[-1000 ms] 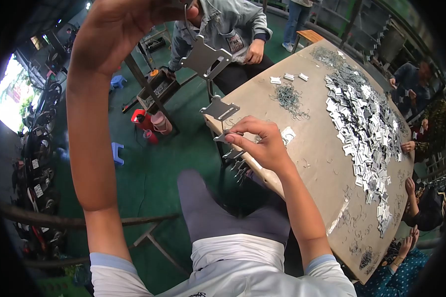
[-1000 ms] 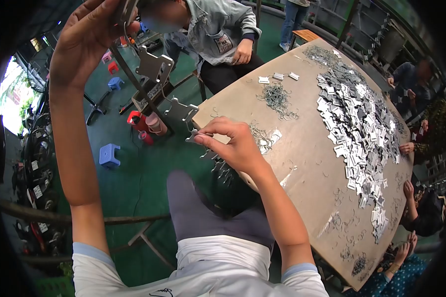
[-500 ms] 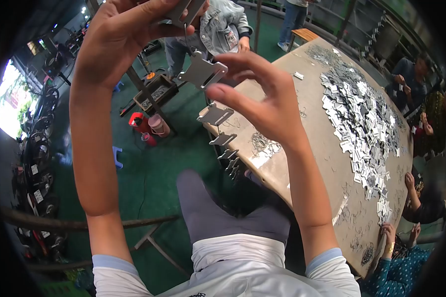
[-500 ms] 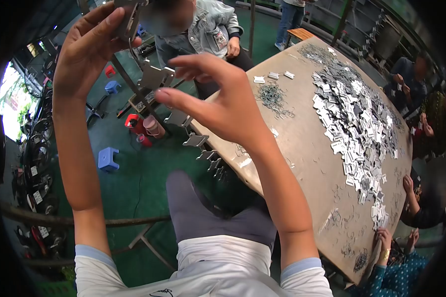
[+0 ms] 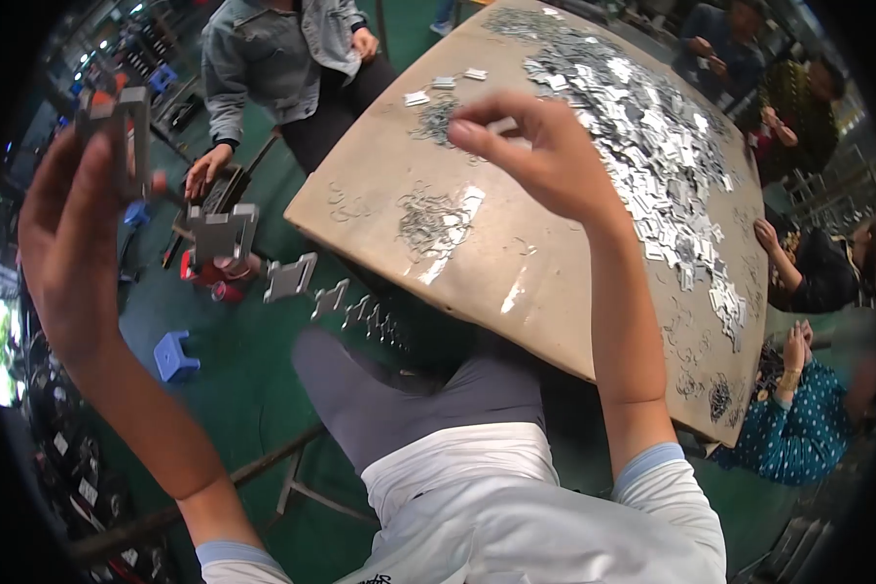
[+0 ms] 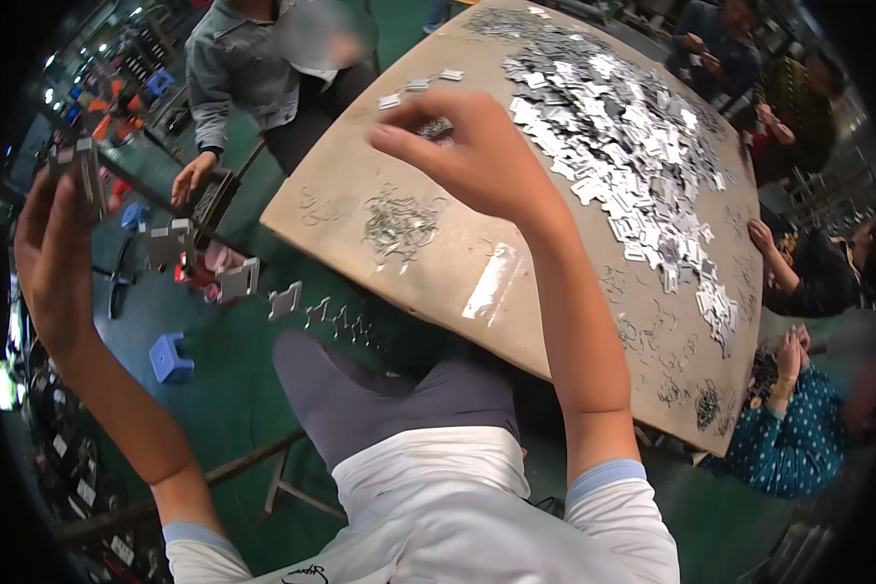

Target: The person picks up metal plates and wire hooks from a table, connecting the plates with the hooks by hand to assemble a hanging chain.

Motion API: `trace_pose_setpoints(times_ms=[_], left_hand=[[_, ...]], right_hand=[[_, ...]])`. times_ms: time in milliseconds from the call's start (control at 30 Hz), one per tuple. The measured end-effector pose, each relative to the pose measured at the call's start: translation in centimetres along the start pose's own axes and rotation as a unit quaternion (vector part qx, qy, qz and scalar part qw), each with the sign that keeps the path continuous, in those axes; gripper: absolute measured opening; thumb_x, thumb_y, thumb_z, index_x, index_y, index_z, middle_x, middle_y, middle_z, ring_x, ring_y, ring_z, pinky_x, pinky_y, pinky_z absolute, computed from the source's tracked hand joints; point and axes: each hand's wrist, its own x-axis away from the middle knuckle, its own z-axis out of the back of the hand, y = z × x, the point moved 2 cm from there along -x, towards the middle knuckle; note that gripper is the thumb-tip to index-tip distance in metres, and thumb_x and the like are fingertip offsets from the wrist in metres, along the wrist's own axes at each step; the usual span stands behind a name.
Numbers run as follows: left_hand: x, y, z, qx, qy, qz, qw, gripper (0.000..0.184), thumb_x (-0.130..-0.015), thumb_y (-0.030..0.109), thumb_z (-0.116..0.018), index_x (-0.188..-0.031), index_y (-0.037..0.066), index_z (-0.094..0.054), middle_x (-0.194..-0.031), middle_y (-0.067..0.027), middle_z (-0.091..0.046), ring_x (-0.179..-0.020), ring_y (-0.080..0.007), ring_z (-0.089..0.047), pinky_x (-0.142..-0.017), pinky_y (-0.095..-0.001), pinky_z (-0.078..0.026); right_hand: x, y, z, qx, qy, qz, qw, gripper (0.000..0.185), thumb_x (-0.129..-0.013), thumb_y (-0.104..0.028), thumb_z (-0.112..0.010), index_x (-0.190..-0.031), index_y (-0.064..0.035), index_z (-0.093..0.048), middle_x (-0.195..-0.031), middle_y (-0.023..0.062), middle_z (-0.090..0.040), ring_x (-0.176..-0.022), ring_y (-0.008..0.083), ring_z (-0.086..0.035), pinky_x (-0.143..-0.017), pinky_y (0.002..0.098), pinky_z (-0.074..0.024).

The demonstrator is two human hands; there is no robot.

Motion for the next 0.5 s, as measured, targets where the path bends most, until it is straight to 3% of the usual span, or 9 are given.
trace_pose_setpoints(times_ms=[67, 100, 167, 200, 233, 300, 367, 500], left_hand=[[2.0, -1.0, -0.3, -0.022, 0.011, -0.005, 1.0, 0.034, -0.103, 0.01, -0.066, -0.133, -0.006, -0.064, -0.122, -0.0141, -0.071, -0.108, -0.0194, -0.07, -0.091, -0.0406, -0.06], [3.1, -1.9, 0.0, -0.064, 0.043, -0.003, 0.997, 0.035, -0.103, 0.011, -0.066, -0.134, -0.006, -0.064, -0.121, -0.013, -0.071, -0.107, -0.0179, -0.069, -0.09, -0.0376, -0.059], [5.2, -3.3, -1.3, -0.103, 0.083, 0.012, 0.991, 0.036, -0.103, 0.014, -0.066, -0.133, -0.005, -0.064, -0.115, -0.0096, -0.069, -0.102, -0.0142, -0.066, -0.089, -0.0321, -0.056], [5.6, -3.5, -2.1, -0.108, 0.091, 0.023, 0.99, 0.035, -0.104, 0.016, -0.065, -0.132, -0.005, -0.064, -0.111, -0.0074, -0.068, -0.099, -0.012, -0.064, -0.088, -0.0297, -0.053], [5.9, -3.9, -2.4, -0.103, 0.075, 0.024, 0.992, 0.033, -0.105, 0.018, -0.063, -0.127, -0.005, -0.063, -0.106, -0.0064, -0.065, -0.095, -0.0116, -0.061, -0.087, -0.029, -0.052], [7.5, -6.1, 0.1, -0.09, 0.033, 0.035, 0.995, 0.036, -0.105, 0.021, -0.064, -0.131, -0.005, -0.061, -0.114, -0.0081, -0.065, -0.102, -0.0145, -0.062, -0.092, -0.0343, -0.054], [7.5, -8.1, 1.0, -0.072, 0.009, 0.032, 0.997, 0.04, -0.104, 0.02, -0.068, -0.134, -0.006, -0.061, -0.123, -0.0122, -0.067, -0.11, -0.0191, -0.066, -0.096, -0.0402, -0.056], [8.6, -5.1, -3.9, -0.052, 0.027, 0.0, 0.998, 0.028, -0.1, 0.013, -0.071, -0.118, -0.008, -0.067, -0.11, -0.0176, -0.07, -0.098, -0.0244, -0.065, -0.088, -0.0399, -0.054]], right_hand=[[3.8, 5.4, 1.4, 0.091, 0.012, -0.1, 0.991, 0.033, -0.095, -0.032, -0.078, -0.104, 0.0, -0.08, -0.091, 0.0129, -0.078, -0.082, 0.0194, -0.071, -0.075, 0.0366, -0.0557], [6.2, 8.0, 1.8, 0.115, -0.018, -0.196, 0.974, 0.037, -0.097, -0.036, -0.076, -0.112, -0.0017, -0.078, -0.102, 0.0103, -0.078, -0.092, 0.0195, -0.072, -0.082, 0.0369, -0.0574], [11.5, 14.3, 1.4, 0.173, 0.027, -0.245, 0.953, 0.039, -0.094, -0.034, -0.078, -0.115, -0.0001, -0.076, -0.109, 0.0155, -0.076, -0.1, 0.027, -0.071, -0.089, 0.0404, -0.0567], [14.5, 16.6, 0.6, 0.208, 0.085, -0.248, 0.942, 0.043, -0.091, -0.032, -0.08, -0.118, 0.0, -0.073, -0.117, 0.0188, -0.072, -0.107, 0.0341, -0.068, -0.096, 0.0431, -0.0544], [16.4, 17.6, 0.1, 0.248, 0.058, -0.248, 0.935, 0.045, -0.088, -0.033, -0.08, -0.119, -0.0016, -0.07, -0.128, 0.0204, -0.064, -0.121, 0.0397, -0.059, -0.104, 0.0479, -0.0491], [19.3, 18.2, -1.3, 0.308, 0.154, -0.118, 0.931, 0.038, -0.089, -0.029, -0.079, -0.115, -0.004, -0.071, -0.126, 0.016, -0.065, -0.119, 0.0369, -0.059, -0.104, 0.0472, -0.0488], [19.6, 17.4, -1.6, 0.316, 0.134, -0.118, 0.932, 0.031, -0.092, -0.029, -0.076, -0.108, -0.0038, -0.069, -0.123, 0.0149, -0.065, -0.118, 0.0356, -0.059, -0.103, 0.0465, -0.0491], [19.6, 17.1, -1.7, 0.327, 0.146, -0.122, 0.926, 0.031, -0.092, -0.031, -0.072, -0.106, -0.0049, -0.065, -0.122, 0.013, -0.062, -0.117, 0.0334, -0.056, -0.098, 0.0445, -0.0479]])
